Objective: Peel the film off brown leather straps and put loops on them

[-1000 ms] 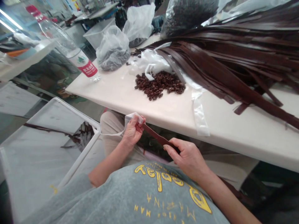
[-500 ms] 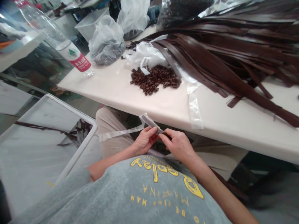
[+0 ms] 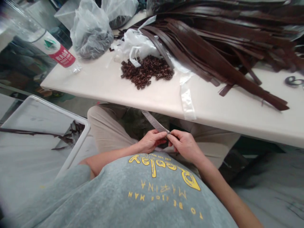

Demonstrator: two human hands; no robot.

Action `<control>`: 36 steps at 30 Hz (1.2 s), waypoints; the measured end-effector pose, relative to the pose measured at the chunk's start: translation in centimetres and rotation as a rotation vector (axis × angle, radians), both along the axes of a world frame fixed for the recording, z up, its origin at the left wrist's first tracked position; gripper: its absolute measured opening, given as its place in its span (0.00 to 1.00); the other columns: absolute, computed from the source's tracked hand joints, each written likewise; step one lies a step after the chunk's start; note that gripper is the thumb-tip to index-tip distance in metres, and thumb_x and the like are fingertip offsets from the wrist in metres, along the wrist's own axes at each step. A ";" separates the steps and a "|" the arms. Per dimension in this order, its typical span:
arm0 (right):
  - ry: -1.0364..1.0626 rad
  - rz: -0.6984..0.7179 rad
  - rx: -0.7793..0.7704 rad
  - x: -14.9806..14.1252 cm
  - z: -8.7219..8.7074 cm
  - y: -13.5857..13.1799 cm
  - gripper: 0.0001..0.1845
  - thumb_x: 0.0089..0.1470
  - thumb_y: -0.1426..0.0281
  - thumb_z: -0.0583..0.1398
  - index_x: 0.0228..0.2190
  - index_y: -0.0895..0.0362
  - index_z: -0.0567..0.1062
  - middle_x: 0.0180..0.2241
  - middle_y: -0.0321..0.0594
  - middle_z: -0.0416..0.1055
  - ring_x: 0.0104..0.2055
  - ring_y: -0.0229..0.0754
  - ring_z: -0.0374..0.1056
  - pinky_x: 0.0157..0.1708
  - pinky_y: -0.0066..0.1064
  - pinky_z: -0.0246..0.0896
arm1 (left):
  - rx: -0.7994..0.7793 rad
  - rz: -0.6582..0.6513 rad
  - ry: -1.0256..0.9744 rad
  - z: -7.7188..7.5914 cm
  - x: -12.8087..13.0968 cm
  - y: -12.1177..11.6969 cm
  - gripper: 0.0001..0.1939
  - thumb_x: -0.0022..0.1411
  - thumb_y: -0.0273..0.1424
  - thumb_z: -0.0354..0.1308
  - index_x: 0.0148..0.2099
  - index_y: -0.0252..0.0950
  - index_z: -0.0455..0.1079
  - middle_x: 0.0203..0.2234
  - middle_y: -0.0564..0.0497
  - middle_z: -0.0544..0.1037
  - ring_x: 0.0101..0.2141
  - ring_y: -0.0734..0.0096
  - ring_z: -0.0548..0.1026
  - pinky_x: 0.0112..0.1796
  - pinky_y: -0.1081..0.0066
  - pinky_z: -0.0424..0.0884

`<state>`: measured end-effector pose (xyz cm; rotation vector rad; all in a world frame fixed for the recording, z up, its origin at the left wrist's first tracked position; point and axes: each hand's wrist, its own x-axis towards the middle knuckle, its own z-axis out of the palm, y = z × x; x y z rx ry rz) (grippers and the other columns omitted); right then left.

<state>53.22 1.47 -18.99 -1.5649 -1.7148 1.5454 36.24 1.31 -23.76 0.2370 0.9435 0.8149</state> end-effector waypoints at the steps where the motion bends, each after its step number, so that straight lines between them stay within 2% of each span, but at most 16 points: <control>1: 0.023 -0.008 0.009 -0.4 -0.1 0.1 0.20 0.58 0.54 0.58 0.23 0.55 0.71 0.21 0.34 0.70 0.17 0.35 0.62 0.19 0.28 0.57 | 0.019 -0.013 -0.008 0.1 0.1 0.1 0.21 0.37 0.35 0.78 0.33 0.30 0.77 0.28 0.50 0.79 0.29 0.74 0.75 0.34 0.74 0.69; 3: 0.045 -0.013 0.000 -0.3 -0.3 -0.1 0.20 0.59 0.54 0.57 0.23 0.55 0.70 0.21 0.33 0.70 0.17 0.34 0.62 0.19 0.27 0.56 | 0.027 0.021 -0.047 0.1 -0.5 0.6 0.21 0.40 0.35 0.76 0.37 0.31 0.78 0.33 0.48 0.81 0.32 0.72 0.76 0.35 0.73 0.70; 5: 0.037 0.004 -0.040 0.6 -0.6 -0.7 0.20 0.59 0.54 0.57 0.24 0.55 0.71 0.22 0.34 0.71 0.17 0.34 0.62 0.20 0.27 0.56 | -0.025 0.157 -0.072 0.0 -1.6 1.4 0.18 0.47 0.36 0.74 0.39 0.33 0.77 0.35 0.49 0.80 0.33 0.72 0.76 0.35 0.73 0.72; 7: 0.006 0.016 -0.071 1.3 -0.9 -1.2 0.20 0.60 0.55 0.57 0.24 0.55 0.71 0.22 0.34 0.71 0.18 0.34 0.63 0.20 0.27 0.57 | -0.113 0.325 -0.049 -0.5 -2.5 1.9 0.13 0.51 0.35 0.72 0.34 0.34 0.74 0.30 0.52 0.79 0.30 0.75 0.75 0.34 0.75 0.72; 8: -0.007 0.016 -0.074 1.4 -1.1 -1.3 0.20 0.60 0.55 0.56 0.24 0.55 0.71 0.22 0.34 0.71 0.18 0.34 0.63 0.21 0.27 0.57 | -0.146 0.369 -0.029 -0.7 -2.7 2.0 0.12 0.51 0.33 0.72 0.32 0.34 0.72 0.27 0.53 0.77 0.28 0.77 0.75 0.33 0.76 0.71; 9: -0.010 0.013 -0.069 1.2 -1.4 -1.3 0.20 0.60 0.55 0.56 0.24 0.55 0.71 0.21 0.33 0.71 0.17 0.34 0.63 0.21 0.27 0.57 | -0.163 0.367 -0.018 -1.0 -2.7 1.9 0.13 0.50 0.32 0.72 0.31 0.34 0.71 0.25 0.54 0.76 0.27 0.78 0.74 0.32 0.76 0.71; 14: 0.080 -0.008 -0.036 -1.5 -2.4 -0.2 0.19 0.58 0.55 0.56 0.23 0.55 0.70 0.20 0.32 0.70 0.16 0.33 0.61 0.17 0.26 0.53 | -0.152 0.106 -0.044 -1.7 -2.1 0.4 0.17 0.45 0.36 0.75 0.33 0.33 0.74 0.27 0.52 0.77 0.29 0.75 0.75 0.30 0.76 0.70; 17: 0.103 0.023 -0.081 -1.4 -2.7 0.0 0.19 0.57 0.54 0.57 0.24 0.55 0.71 0.21 0.33 0.70 0.16 0.33 0.61 0.17 0.26 0.53 | -0.112 0.110 -0.015 -1.7 -2.5 -0.1 0.20 0.40 0.38 0.77 0.33 0.32 0.75 0.27 0.52 0.78 0.29 0.75 0.75 0.31 0.76 0.69; 20: 0.104 0.067 -0.145 -0.3 -2.7 -0.3 0.21 0.59 0.52 0.55 0.26 0.56 0.72 0.25 0.36 0.73 0.19 0.35 0.64 0.20 0.27 0.57 | -0.066 0.116 0.063 -2.0 -2.9 -0.5 0.23 0.35 0.38 0.78 0.32 0.32 0.76 0.27 0.51 0.78 0.30 0.74 0.74 0.32 0.74 0.69; 23: 0.080 0.091 -0.121 -0.5 -2.7 -0.5 0.21 0.60 0.52 0.54 0.33 0.56 0.75 0.31 0.38 0.76 0.24 0.38 0.69 0.25 0.29 0.62 | -0.061 0.076 0.123 -2.5 -2.4 -1.1 0.23 0.33 0.38 0.78 0.31 0.30 0.77 0.26 0.50 0.78 0.29 0.73 0.74 0.34 0.72 0.67; 25: 0.021 0.089 -0.093 -1.4 -2.9 -0.5 0.20 0.58 0.52 0.56 0.32 0.56 0.74 0.29 0.38 0.76 0.24 0.39 0.69 0.25 0.29 0.61 | -0.034 0.045 0.118 -2.7 -1.9 -1.3 0.23 0.35 0.38 0.78 0.31 0.29 0.77 0.26 0.49 0.78 0.28 0.72 0.74 0.34 0.71 0.67; 27: -0.028 0.078 -0.089 -2.1 -3.3 -0.5 0.20 0.57 0.52 0.56 0.26 0.55 0.72 0.22 0.35 0.73 0.20 0.38 0.67 0.22 0.29 0.59 | -0.012 0.091 0.092 -2.7 -1.9 -1.1 0.23 0.37 0.39 0.77 0.32 0.30 0.77 0.26 0.49 0.79 0.29 0.72 0.74 0.35 0.70 0.67; 30: -0.023 0.097 -0.123 -2.0 -3.9 -0.9 0.21 0.58 0.52 0.53 0.23 0.54 0.69 0.17 0.32 0.68 0.17 0.37 0.64 0.19 0.28 0.57 | -0.041 0.341 0.074 -2.4 -3.1 -0.2 0.22 0.37 0.39 0.77 0.32 0.32 0.75 0.27 0.53 0.78 0.29 0.75 0.74 0.34 0.73 0.68; 32: -0.022 0.121 -0.139 -1.4 -4.1 -1.2 0.21 0.58 0.52 0.53 0.23 0.54 0.69 0.17 0.33 0.69 0.17 0.37 0.64 0.18 0.28 0.57 | -0.085 0.450 0.081 -2.3 -4.1 0.2 0.21 0.38 0.38 0.77 0.29 0.33 0.72 0.23 0.55 0.75 0.26 0.78 0.72 0.31 0.75 0.68; 36: -0.043 0.162 -0.081 -0.9 -4.3 -1.5 0.19 0.59 0.53 0.54 0.28 0.54 0.72 0.24 0.34 0.74 0.23 0.39 0.68 0.24 0.29 0.61 | -0.126 0.415 0.089 -2.5 -4.7 0.1 0.19 0.41 0.37 0.76 0.29 0.33 0.71 0.22 0.55 0.74 0.23 0.79 0.71 0.28 0.76 0.67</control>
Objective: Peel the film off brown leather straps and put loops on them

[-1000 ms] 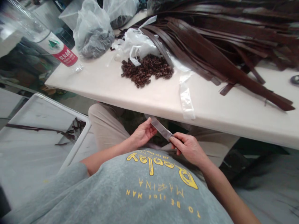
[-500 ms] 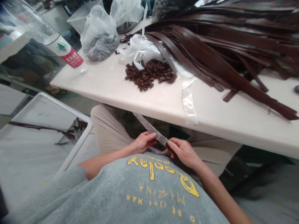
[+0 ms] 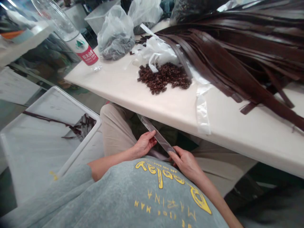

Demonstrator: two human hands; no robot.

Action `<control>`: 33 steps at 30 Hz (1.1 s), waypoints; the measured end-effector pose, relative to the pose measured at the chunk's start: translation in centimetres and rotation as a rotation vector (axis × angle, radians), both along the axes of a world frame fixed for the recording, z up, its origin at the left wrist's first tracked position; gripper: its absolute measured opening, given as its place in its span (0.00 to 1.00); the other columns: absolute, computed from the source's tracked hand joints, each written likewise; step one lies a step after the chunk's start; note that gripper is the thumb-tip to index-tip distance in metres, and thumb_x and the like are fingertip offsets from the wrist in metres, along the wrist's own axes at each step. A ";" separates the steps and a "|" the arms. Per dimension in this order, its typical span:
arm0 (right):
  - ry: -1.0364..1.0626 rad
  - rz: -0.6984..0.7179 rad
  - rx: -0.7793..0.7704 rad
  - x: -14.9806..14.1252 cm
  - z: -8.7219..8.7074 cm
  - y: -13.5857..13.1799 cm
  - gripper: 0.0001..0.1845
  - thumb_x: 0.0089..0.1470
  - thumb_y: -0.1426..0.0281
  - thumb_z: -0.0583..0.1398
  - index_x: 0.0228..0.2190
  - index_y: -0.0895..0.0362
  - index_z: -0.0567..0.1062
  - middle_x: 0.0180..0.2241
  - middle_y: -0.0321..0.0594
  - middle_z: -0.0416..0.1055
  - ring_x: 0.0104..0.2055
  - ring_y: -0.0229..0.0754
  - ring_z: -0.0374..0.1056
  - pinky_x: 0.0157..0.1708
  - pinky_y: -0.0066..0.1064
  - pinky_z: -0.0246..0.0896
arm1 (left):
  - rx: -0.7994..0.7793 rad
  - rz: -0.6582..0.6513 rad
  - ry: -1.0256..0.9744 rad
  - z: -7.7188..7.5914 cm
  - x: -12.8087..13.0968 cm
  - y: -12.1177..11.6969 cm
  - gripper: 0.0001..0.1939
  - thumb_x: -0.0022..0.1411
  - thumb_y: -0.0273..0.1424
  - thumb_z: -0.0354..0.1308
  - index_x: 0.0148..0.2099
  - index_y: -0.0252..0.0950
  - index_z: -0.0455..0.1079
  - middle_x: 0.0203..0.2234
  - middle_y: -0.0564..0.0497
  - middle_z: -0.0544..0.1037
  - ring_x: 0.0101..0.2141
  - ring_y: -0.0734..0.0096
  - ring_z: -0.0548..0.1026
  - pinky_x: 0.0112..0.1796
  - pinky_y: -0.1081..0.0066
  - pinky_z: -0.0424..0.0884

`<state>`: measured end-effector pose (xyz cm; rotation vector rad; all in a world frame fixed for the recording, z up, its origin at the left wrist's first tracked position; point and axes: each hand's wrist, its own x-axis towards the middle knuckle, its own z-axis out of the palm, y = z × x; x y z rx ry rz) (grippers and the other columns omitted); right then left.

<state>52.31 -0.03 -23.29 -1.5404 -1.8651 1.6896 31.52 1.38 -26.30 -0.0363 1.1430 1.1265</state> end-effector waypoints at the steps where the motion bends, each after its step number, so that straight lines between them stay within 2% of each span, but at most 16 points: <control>1: -0.004 -0.003 0.023 -0.3 -0.1 0.1 0.19 0.59 0.53 0.54 0.29 0.54 0.72 0.24 0.34 0.74 0.23 0.39 0.69 0.25 0.29 0.61 | 0.000 -0.019 0.000 -0.1 0.2 -0.2 0.19 0.41 0.37 0.76 0.29 0.33 0.72 0.22 0.55 0.75 0.24 0.79 0.71 0.28 0.76 0.67; 6: -0.011 -0.056 0.122 -2.5 -0.6 1.1 0.21 0.60 0.54 0.52 0.23 0.53 0.69 0.19 0.33 0.69 0.20 0.38 0.64 0.23 0.29 0.57 | 0.034 -0.277 -0.007 -0.4 1.9 -1.4 0.23 0.37 0.40 0.77 0.30 0.30 0.75 0.24 0.51 0.77 0.25 0.75 0.73 0.29 0.73 0.66; 8: -0.004 -0.047 0.144 -2.8 -0.6 1.4 0.20 0.60 0.54 0.52 0.24 0.53 0.69 0.20 0.33 0.69 0.20 0.37 0.64 0.22 0.29 0.57 | 0.055 -0.320 -0.005 -0.2 1.9 -1.3 0.24 0.36 0.40 0.77 0.31 0.29 0.76 0.25 0.49 0.78 0.26 0.74 0.73 0.30 0.72 0.66; 10: -0.001 -0.023 0.146 -2.4 -0.5 1.3 0.20 0.60 0.54 0.53 0.23 0.53 0.69 0.19 0.33 0.70 0.19 0.37 0.64 0.22 0.29 0.57 | 0.065 -0.241 -0.024 0.2 1.2 -0.8 0.23 0.38 0.40 0.77 0.34 0.30 0.78 0.29 0.48 0.79 0.29 0.72 0.75 0.32 0.72 0.67; 13: -0.009 0.012 0.131 -1.4 -0.5 0.7 0.21 0.59 0.54 0.54 0.22 0.53 0.70 0.18 0.33 0.70 0.19 0.38 0.65 0.21 0.28 0.57 | 0.053 -0.009 -0.034 0.4 -0.3 -0.1 0.19 0.42 0.38 0.76 0.35 0.33 0.78 0.32 0.49 0.80 0.32 0.74 0.75 0.35 0.73 0.69; 14: -0.015 0.017 0.128 -1.3 -0.6 0.5 0.21 0.59 0.54 0.54 0.22 0.53 0.69 0.18 0.33 0.70 0.19 0.38 0.65 0.21 0.28 0.58 | 0.045 0.026 -0.026 0.3 -0.5 0.0 0.18 0.42 0.37 0.76 0.35 0.33 0.78 0.32 0.49 0.80 0.32 0.74 0.75 0.36 0.74 0.69; 15: -0.019 0.021 0.128 -1.2 -0.8 0.3 0.21 0.59 0.55 0.53 0.21 0.53 0.69 0.18 0.34 0.70 0.19 0.38 0.65 0.21 0.28 0.58 | 0.036 0.017 -0.018 0.2 -0.7 -0.1 0.18 0.42 0.37 0.76 0.34 0.33 0.78 0.32 0.49 0.80 0.32 0.74 0.75 0.36 0.74 0.69; 19: -0.023 0.033 0.154 -2.1 -1.5 0.3 0.20 0.59 0.56 0.53 0.23 0.53 0.70 0.18 0.34 0.70 0.19 0.38 0.65 0.23 0.29 0.58 | 0.016 -0.254 -0.070 -0.5 0.2 -1.2 0.26 0.36 0.43 0.77 0.32 0.28 0.78 0.25 0.48 0.78 0.27 0.74 0.73 0.32 0.72 0.68; 20: -0.020 0.039 0.159 -2.2 -1.5 0.4 0.20 0.60 0.56 0.53 0.23 0.53 0.70 0.19 0.34 0.70 0.20 0.39 0.66 0.24 0.30 0.59 | 0.024 -0.282 -0.078 -0.5 0.4 -1.4 0.27 0.34 0.44 0.77 0.32 0.28 0.79 0.23 0.48 0.78 0.26 0.74 0.72 0.31 0.72 0.68; 21: -0.016 0.046 0.158 -2.3 -1.3 0.5 0.20 0.60 0.55 0.53 0.24 0.54 0.70 0.20 0.34 0.71 0.21 0.39 0.66 0.24 0.30 0.60 | 0.039 -0.274 -0.075 -0.4 0.6 -1.5 0.28 0.33 0.44 0.78 0.31 0.28 0.79 0.23 0.48 0.77 0.26 0.74 0.72 0.31 0.73 0.68; 23: -0.004 0.068 0.142 -2.2 -0.8 0.7 0.19 0.60 0.55 0.53 0.26 0.54 0.72 0.23 0.36 0.73 0.23 0.41 0.69 0.26 0.30 0.62 | 0.079 -0.168 -0.050 -0.1 0.5 -1.3 0.26 0.34 0.43 0.78 0.33 0.29 0.79 0.26 0.48 0.79 0.28 0.74 0.73 0.33 0.73 0.69; 25: 0.017 0.100 0.127 -1.9 -0.2 0.8 0.16 0.60 0.56 0.55 0.35 0.55 0.75 0.30 0.38 0.78 0.29 0.43 0.73 0.30 0.31 0.65 | 0.094 -0.045 -0.033 0.1 0.1 -1.0 0.24 0.36 0.40 0.78 0.33 0.31 0.79 0.29 0.48 0.80 0.30 0.74 0.74 0.36 0.72 0.71; 27: 0.022 0.113 0.125 -1.8 0.2 0.9 0.17 0.59 0.56 0.57 0.43 0.54 0.75 0.35 0.38 0.79 0.32 0.44 0.74 0.32 0.32 0.67 | 0.078 0.018 -0.041 0.2 -0.2 -0.8 0.22 0.37 0.38 0.78 0.33 0.32 0.79 0.31 0.48 0.80 0.31 0.73 0.75 0.36 0.72 0.71; 28: 0.011 0.105 0.128 -1.9 0.2 0.9 0.17 0.59 0.56 0.57 0.42 0.54 0.75 0.32 0.37 0.78 0.30 0.44 0.74 0.31 0.31 0.66 | 0.070 0.035 -0.044 0.1 -0.4 -0.8 0.21 0.38 0.38 0.77 0.33 0.32 0.79 0.31 0.48 0.81 0.31 0.73 0.75 0.36 0.72 0.71; 30: -0.030 0.061 0.139 -2.1 -0.1 1.0 0.17 0.61 0.55 0.54 0.33 0.54 0.75 0.23 0.34 0.74 0.22 0.41 0.70 0.25 0.30 0.63 | 0.066 0.054 -0.036 0.0 -0.5 -0.9 0.20 0.39 0.37 0.77 0.34 0.33 0.79 0.32 0.48 0.81 0.31 0.74 0.75 0.35 0.73 0.70; 33: -0.080 -0.012 0.176 -2.9 -0.8 1.1 0.20 0.61 0.55 0.52 0.25 0.53 0.71 0.17 0.32 0.68 0.16 0.38 0.64 0.19 0.29 0.57 | 0.056 0.004 0.002 -0.1 -0.1 -1.4 0.22 0.37 0.38 0.78 0.35 0.33 0.80 0.32 0.48 0.81 0.30 0.75 0.74 0.31 0.76 0.67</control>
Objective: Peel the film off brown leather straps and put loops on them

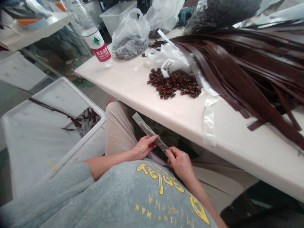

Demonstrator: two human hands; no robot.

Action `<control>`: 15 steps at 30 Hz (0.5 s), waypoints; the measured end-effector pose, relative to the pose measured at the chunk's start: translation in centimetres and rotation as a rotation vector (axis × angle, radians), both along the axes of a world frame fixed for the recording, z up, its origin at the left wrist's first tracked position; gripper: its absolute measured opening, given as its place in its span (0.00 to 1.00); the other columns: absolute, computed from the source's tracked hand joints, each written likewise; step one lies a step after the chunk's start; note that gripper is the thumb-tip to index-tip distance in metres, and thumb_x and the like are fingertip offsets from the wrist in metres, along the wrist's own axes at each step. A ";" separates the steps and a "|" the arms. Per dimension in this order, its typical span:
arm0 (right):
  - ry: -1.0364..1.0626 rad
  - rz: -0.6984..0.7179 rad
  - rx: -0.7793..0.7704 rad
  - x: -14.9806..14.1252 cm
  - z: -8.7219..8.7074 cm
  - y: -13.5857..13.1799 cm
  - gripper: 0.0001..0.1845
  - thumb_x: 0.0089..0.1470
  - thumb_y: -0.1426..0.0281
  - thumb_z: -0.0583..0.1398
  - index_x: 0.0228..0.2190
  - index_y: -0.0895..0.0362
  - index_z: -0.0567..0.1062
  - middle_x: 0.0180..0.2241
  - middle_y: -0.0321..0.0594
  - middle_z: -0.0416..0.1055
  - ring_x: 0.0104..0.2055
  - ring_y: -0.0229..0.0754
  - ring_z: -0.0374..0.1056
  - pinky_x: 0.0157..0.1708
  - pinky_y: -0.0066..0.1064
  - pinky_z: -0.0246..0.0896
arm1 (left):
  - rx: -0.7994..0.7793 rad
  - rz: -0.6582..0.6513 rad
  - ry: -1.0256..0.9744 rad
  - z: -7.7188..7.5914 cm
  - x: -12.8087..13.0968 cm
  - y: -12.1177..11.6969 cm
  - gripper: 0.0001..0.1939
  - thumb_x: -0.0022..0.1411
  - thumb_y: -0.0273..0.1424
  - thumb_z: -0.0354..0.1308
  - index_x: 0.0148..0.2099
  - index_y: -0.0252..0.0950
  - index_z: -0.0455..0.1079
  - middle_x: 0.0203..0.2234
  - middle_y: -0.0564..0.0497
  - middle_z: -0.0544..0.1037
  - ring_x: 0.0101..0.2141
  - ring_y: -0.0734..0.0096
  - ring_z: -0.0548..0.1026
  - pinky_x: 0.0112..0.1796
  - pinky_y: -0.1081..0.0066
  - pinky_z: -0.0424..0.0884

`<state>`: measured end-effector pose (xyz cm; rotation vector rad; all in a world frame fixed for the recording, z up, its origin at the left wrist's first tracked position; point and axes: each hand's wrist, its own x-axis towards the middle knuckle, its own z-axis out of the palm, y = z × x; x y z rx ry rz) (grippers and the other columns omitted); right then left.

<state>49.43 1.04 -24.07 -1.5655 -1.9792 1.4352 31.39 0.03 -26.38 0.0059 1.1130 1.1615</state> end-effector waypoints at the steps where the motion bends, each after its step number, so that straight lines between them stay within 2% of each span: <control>1: -0.005 -0.014 0.016 -0.3 -0.1 0.1 0.20 0.61 0.54 0.53 0.25 0.53 0.71 0.16 0.32 0.67 0.16 0.38 0.64 0.19 0.29 0.56 | -0.007 -0.041 0.010 0.0 0.2 -0.2 0.24 0.35 0.39 0.78 0.35 0.33 0.80 0.32 0.48 0.81 0.30 0.75 0.74 0.29 0.76 0.66; 4: 0.000 -0.027 0.066 -1.3 -0.1 0.2 0.19 0.61 0.55 0.53 0.25 0.53 0.71 0.17 0.32 0.67 0.17 0.38 0.64 0.20 0.29 0.56 | -0.003 -0.160 0.025 0.0 1.0 -0.5 0.28 0.31 0.42 0.78 0.35 0.32 0.81 0.29 0.48 0.80 0.28 0.74 0.73 0.28 0.75 0.65; 7: 0.012 -0.017 0.101 -1.6 0.1 0.3 0.19 0.61 0.55 0.53 0.26 0.53 0.72 0.17 0.32 0.68 0.18 0.38 0.64 0.22 0.29 0.57 | 0.028 -0.213 0.056 0.2 1.1 -0.4 0.28 0.31 0.42 0.78 0.35 0.30 0.81 0.28 0.47 0.80 0.28 0.74 0.73 0.29 0.74 0.65; 9: 0.012 -0.008 0.109 -1.2 0.1 0.0 0.19 0.60 0.56 0.53 0.25 0.53 0.72 0.17 0.33 0.68 0.18 0.38 0.64 0.21 0.29 0.57 | 0.042 -0.156 0.051 0.5 0.4 -0.1 0.28 0.33 0.41 0.78 0.37 0.32 0.81 0.32 0.46 0.81 0.31 0.72 0.74 0.31 0.74 0.66; 13: 0.000 -0.011 0.112 -0.3 -0.4 -0.5 0.19 0.61 0.55 0.53 0.26 0.53 0.72 0.17 0.34 0.69 0.18 0.39 0.65 0.20 0.29 0.56 | 0.052 0.070 0.046 0.7 -1.2 0.6 0.20 0.42 0.41 0.75 0.37 0.35 0.79 0.37 0.48 0.81 0.34 0.73 0.75 0.34 0.75 0.68; 15: -0.001 -0.014 0.115 -0.5 -0.6 -0.5 0.19 0.61 0.55 0.53 0.26 0.53 0.72 0.17 0.34 0.69 0.18 0.39 0.65 0.20 0.29 0.56 | 0.036 0.040 0.052 0.6 -1.2 0.5 0.19 0.42 0.38 0.75 0.37 0.35 0.80 0.35 0.48 0.81 0.32 0.74 0.75 0.32 0.75 0.67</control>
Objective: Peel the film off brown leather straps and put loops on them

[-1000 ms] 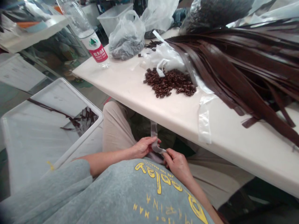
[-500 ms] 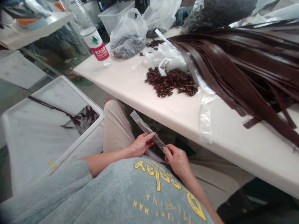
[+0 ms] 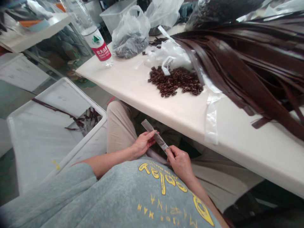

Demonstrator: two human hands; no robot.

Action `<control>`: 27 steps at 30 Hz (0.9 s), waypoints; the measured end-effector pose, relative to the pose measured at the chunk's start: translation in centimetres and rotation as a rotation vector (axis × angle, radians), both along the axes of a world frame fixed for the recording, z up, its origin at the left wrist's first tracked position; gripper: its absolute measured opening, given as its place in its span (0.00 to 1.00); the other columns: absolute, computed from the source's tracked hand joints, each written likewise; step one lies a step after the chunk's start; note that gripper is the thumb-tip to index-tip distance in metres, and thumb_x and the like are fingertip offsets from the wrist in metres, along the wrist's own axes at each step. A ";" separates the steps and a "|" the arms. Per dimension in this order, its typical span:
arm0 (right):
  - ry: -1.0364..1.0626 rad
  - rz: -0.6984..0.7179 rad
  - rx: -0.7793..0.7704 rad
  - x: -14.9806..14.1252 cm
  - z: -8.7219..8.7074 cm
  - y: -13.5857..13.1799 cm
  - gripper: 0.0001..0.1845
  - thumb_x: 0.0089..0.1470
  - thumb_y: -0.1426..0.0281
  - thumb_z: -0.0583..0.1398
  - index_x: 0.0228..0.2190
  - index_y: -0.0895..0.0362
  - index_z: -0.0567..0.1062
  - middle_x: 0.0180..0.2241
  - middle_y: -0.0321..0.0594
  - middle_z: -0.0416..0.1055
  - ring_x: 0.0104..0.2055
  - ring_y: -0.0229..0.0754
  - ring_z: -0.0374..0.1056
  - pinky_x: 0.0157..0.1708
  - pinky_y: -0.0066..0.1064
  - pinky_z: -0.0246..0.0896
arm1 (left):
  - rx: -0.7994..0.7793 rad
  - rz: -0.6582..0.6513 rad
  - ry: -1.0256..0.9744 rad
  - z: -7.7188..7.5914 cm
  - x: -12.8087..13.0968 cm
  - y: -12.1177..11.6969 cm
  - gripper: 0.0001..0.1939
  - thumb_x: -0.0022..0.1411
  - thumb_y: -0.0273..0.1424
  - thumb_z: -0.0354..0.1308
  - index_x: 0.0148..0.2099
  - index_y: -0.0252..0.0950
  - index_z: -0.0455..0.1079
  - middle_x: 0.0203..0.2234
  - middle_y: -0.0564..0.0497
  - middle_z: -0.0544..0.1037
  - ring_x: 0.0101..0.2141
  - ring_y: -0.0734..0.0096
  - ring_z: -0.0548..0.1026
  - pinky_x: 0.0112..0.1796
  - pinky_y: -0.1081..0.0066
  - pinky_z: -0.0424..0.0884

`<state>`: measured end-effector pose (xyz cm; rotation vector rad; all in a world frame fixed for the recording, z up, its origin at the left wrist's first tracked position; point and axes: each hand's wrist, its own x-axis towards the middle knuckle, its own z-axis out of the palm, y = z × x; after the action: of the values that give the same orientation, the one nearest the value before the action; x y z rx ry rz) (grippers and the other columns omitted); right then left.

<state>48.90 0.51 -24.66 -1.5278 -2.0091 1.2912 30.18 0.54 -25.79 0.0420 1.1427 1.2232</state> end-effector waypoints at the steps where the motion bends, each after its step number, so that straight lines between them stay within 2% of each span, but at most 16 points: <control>1: 0.002 0.000 0.002 -0.3 0.0 0.0 0.19 0.61 0.55 0.53 0.25 0.52 0.71 0.17 0.34 0.69 0.18 0.39 0.65 0.20 0.29 0.56 | -0.012 -0.038 -0.002 -0.1 0.2 -0.2 0.20 0.42 0.37 0.76 0.38 0.35 0.80 0.34 0.48 0.81 0.31 0.74 0.75 0.31 0.75 0.67; 4: 0.013 0.010 0.008 -1.1 0.2 0.2 0.20 0.61 0.54 0.53 0.24 0.52 0.70 0.18 0.34 0.70 0.19 0.39 0.65 0.22 0.28 0.57 | -0.031 -0.135 0.006 -0.3 1.0 -0.7 0.21 0.41 0.35 0.76 0.39 0.33 0.80 0.33 0.47 0.81 0.30 0.73 0.75 0.29 0.75 0.66; 6: 0.023 0.015 0.009 -1.2 0.3 0.4 0.20 0.61 0.53 0.53 0.25 0.52 0.71 0.18 0.34 0.70 0.20 0.39 0.66 0.22 0.28 0.58 | -0.012 -0.154 0.013 -0.3 1.0 -0.7 0.20 0.43 0.37 0.75 0.38 0.32 0.79 0.32 0.46 0.81 0.28 0.74 0.74 0.29 0.74 0.66; 11: 0.049 0.024 -0.026 0.0 0.2 0.4 0.20 0.62 0.53 0.52 0.28 0.53 0.73 0.19 0.33 0.70 0.19 0.39 0.67 0.22 0.29 0.60 | 0.020 -0.031 0.033 0.0 -0.3 0.1 0.21 0.43 0.40 0.75 0.38 0.35 0.79 0.29 0.52 0.79 0.26 0.78 0.72 0.29 0.76 0.66; 14: 0.077 0.047 -0.063 0.1 0.1 0.4 0.18 0.61 0.54 0.54 0.36 0.54 0.75 0.24 0.34 0.75 0.22 0.40 0.70 0.25 0.29 0.64 | 0.051 -0.038 0.053 -0.1 -0.5 0.2 0.21 0.40 0.39 0.76 0.35 0.33 0.79 0.29 0.51 0.79 0.28 0.77 0.73 0.29 0.77 0.66; 16: 0.084 0.047 -0.064 -0.4 0.3 0.6 0.17 0.60 0.54 0.55 0.35 0.53 0.75 0.24 0.34 0.75 0.22 0.40 0.71 0.25 0.29 0.63 | 0.065 -0.069 0.070 -0.3 -0.1 0.0 0.21 0.39 0.39 0.76 0.34 0.33 0.79 0.29 0.50 0.80 0.28 0.76 0.73 0.29 0.76 0.65; 19: 0.078 0.013 -0.032 -1.4 0.6 0.9 0.20 0.61 0.53 0.54 0.27 0.53 0.73 0.20 0.34 0.71 0.20 0.39 0.68 0.23 0.29 0.61 | 0.068 -0.183 0.112 -0.5 1.0 -0.6 0.21 0.39 0.39 0.76 0.33 0.31 0.79 0.27 0.49 0.79 0.27 0.75 0.72 0.30 0.74 0.65; 23: 0.092 -0.024 -0.005 -1.9 0.9 1.2 0.22 0.61 0.51 0.53 0.27 0.53 0.72 0.20 0.35 0.71 0.19 0.39 0.66 0.22 0.30 0.61 | 0.103 -0.280 0.133 0.0 1.3 -0.6 0.21 0.40 0.38 0.75 0.36 0.30 0.80 0.28 0.48 0.80 0.28 0.72 0.73 0.31 0.73 0.66; 27: 0.113 -0.025 -0.025 -1.4 1.1 0.9 0.22 0.60 0.50 0.53 0.25 0.53 0.71 0.20 0.35 0.71 0.18 0.38 0.66 0.21 0.29 0.60 | 0.129 -0.119 0.112 0.8 0.0 0.3 0.22 0.43 0.40 0.74 0.41 0.35 0.79 0.38 0.47 0.81 0.34 0.72 0.75 0.33 0.74 0.67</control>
<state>47.52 1.41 -23.59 -1.4521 -1.9059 1.3656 30.17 0.85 -25.02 0.2755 1.1401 1.1986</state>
